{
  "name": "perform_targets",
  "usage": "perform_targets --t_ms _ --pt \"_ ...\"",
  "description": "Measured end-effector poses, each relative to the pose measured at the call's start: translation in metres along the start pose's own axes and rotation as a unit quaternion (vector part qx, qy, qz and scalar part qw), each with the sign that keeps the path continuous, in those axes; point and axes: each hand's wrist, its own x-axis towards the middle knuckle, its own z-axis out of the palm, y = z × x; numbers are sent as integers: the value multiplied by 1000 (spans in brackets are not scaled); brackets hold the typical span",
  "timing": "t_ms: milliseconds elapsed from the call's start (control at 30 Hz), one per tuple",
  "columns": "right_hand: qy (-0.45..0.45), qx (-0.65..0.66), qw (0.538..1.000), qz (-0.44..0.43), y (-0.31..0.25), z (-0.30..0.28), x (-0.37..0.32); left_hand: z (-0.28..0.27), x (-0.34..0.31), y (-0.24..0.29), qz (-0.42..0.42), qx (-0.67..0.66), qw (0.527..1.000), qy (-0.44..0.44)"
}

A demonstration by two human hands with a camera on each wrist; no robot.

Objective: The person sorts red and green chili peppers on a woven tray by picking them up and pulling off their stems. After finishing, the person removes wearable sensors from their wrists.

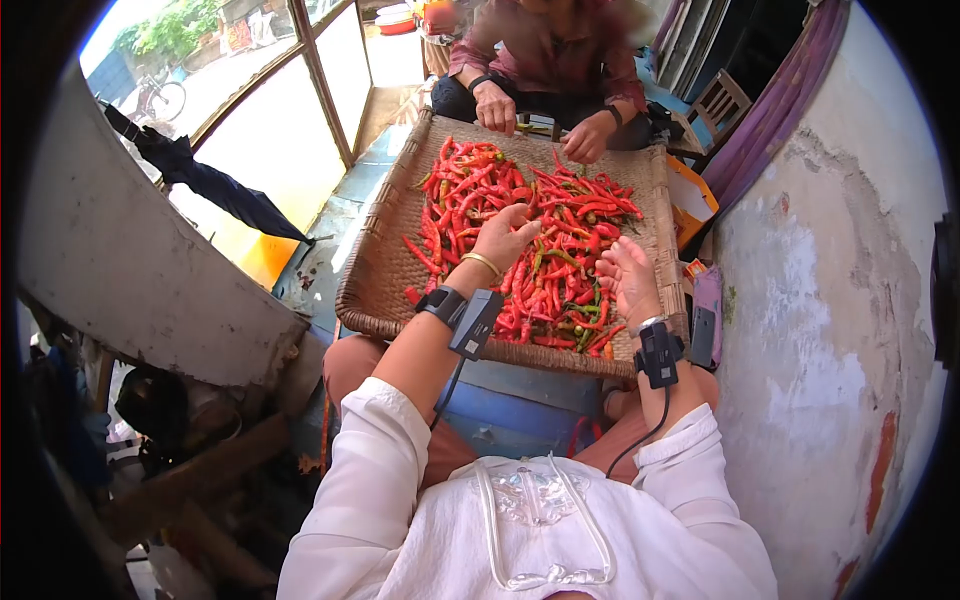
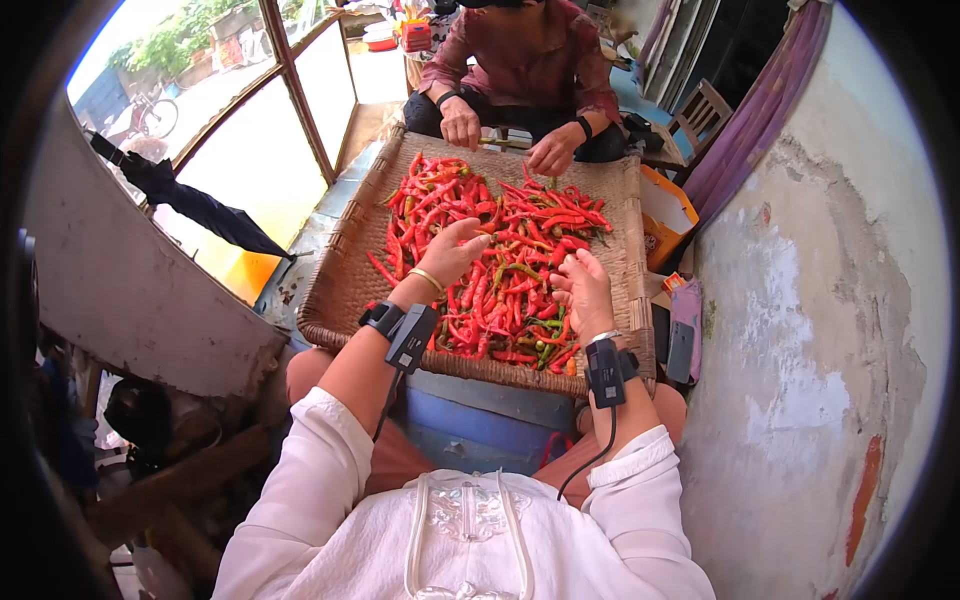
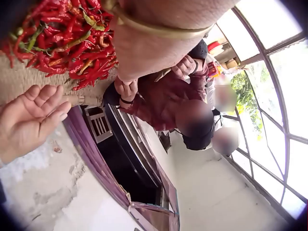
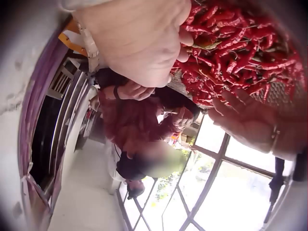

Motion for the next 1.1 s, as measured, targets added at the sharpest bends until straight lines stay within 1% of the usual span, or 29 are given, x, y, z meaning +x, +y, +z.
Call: perform_targets --t_ms 33,67,100,133,167,200,233,300,333,400,433,467,500,533,600,667,733,767,800,867,900,967,1000,1067,1100 --pt "-61 -79 994 -33 9 11 -14 5 0 -2 -4 -9 1000 3" --pt "-103 -149 983 -37 13 26 -34 9 -2 -5 -5 -7 1000 1" --pt "-160 -172 970 -63 21 38 -52 12 -6 -8 -59 -103 993 13" --pt "-205 -198 952 -110 28 49 -71 14 -13 -11 -115 -198 973 25" --pt "-218 -267 917 -202 45 55 -79 16 -19 -11 -141 -224 964 40" --pt "-238 -316 887 -236 42 64 -97 17 -23 -13 -138 -220 965 40" --pt "-264 -345 847 -307 47 69 -108 19 -26 -18 -151 -246 955 65" --pt "-233 -289 873 -316 65 77 -130 18 -32 -24 -166 -285 938 106" --pt "-234 -286 871 -324 67 77 -137 16 -33 -26 -165 -287 935 125" --pt "-236 -302 880 -279 68 77 -150 11 -35 -30 -165 -276 933 160" --pt "-238 -300 879 -286 72 77 -154 10 -35 -34 -154 -268 934 180" --pt "-260 -230 916 -200 78 77 -156 11 -34 -37 -155 -262 932 196" --pt "-277 -157 942 -104 83 74 -164 14 -43 -39 -149 -267 931 202" --pt "-279 -155 942 -108 84 72 -167 15 -45 -39 -139 -272 930 206" --pt "-400 -92 912 -9 81 68 -170 14 -45 -38 -133 -275 929 208" --pt "-403 -116 908 -21 79 71 -172 16 -46 -40 -129 -280 928 210" --pt "-335 -59 939 45 81 76 -183 20 -44 -47 -88 -264 930 241" --pt "-317 -69 946 14 79 76 -183 19 -43 -50 -92 -272 926 246" --pt "-318 -70 945 12 82 75 -183 17 -45 -48 -90 -274 925 246" --pt "-285 -60 955 -49 89 76 -173 11 -42 -40 -91 -305 909 269" --pt "-286 -61 955 -50 90 76 -170 10 -46 -29 -116 -295 902 292" --pt "-238 -45 968 -59 91 76 -166 7 -48 -30 -113 -297 903 290" --pt "-240 -47 968 -60 90 76 -166 7 -50 -32 -114 -296 903 288" --pt "-284 -96 953 -42 87 77 -170 10 -50 -36 -106 -295 902 296" --pt "-286 -98 952 -42 86 77 -169 11 -52 -32 -104 -299 900 299"
